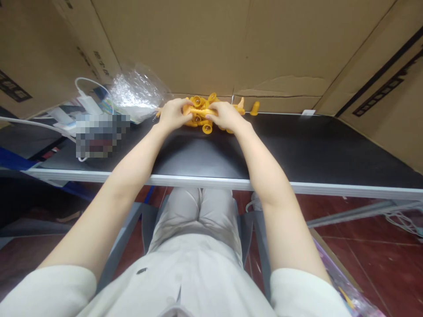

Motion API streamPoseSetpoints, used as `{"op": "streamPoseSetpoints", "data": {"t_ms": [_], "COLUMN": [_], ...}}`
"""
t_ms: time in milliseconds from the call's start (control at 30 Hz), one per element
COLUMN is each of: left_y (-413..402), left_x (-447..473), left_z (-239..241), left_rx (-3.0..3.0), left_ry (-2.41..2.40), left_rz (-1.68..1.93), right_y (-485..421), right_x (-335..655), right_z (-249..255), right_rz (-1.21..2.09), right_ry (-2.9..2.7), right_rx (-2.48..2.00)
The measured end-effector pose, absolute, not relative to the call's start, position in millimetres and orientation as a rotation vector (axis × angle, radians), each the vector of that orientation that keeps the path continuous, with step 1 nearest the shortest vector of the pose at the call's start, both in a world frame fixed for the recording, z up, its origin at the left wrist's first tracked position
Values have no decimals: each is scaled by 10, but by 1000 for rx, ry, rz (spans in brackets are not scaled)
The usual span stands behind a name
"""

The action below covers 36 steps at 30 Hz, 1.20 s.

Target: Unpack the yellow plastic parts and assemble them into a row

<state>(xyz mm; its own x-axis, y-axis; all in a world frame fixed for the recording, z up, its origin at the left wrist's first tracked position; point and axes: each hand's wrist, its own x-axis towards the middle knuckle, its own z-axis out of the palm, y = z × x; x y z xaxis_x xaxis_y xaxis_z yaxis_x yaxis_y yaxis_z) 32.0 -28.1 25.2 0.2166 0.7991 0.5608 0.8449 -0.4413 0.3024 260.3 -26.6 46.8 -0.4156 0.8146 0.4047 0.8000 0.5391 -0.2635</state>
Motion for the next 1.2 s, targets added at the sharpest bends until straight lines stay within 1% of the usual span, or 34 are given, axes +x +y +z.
{"op": "streamPoseSetpoints", "data": {"t_ms": [100,267,600,767,967,1200], "left_y": [-302,-316,-333,-288,-269,-165], "left_x": [341,376,375,368,322,269], "left_z": [256,267,253,223,227,191], "left_rx": [-2408,-2396,-2454,-2457,-2404,-2389], "left_ry": [-1619,-1683,-1691,-1687,-1761,-1796], "left_rz": [-971,-981,-1009,-1119,-1155,-1160], "right_y": [-246,-308,-341,-344,-308,-249], "right_x": [2613,2607,2556,2574,2645,2761], "right_z": [437,467,427,442,448,482], "right_rz": [-126,-341,-160,-156,-112,-203], "right_ry": [-2409,-2397,-2429,-2367,-2310,-2204], "right_rx": [-1369,-1295,-1357,-1332,-1353,-1417]}}
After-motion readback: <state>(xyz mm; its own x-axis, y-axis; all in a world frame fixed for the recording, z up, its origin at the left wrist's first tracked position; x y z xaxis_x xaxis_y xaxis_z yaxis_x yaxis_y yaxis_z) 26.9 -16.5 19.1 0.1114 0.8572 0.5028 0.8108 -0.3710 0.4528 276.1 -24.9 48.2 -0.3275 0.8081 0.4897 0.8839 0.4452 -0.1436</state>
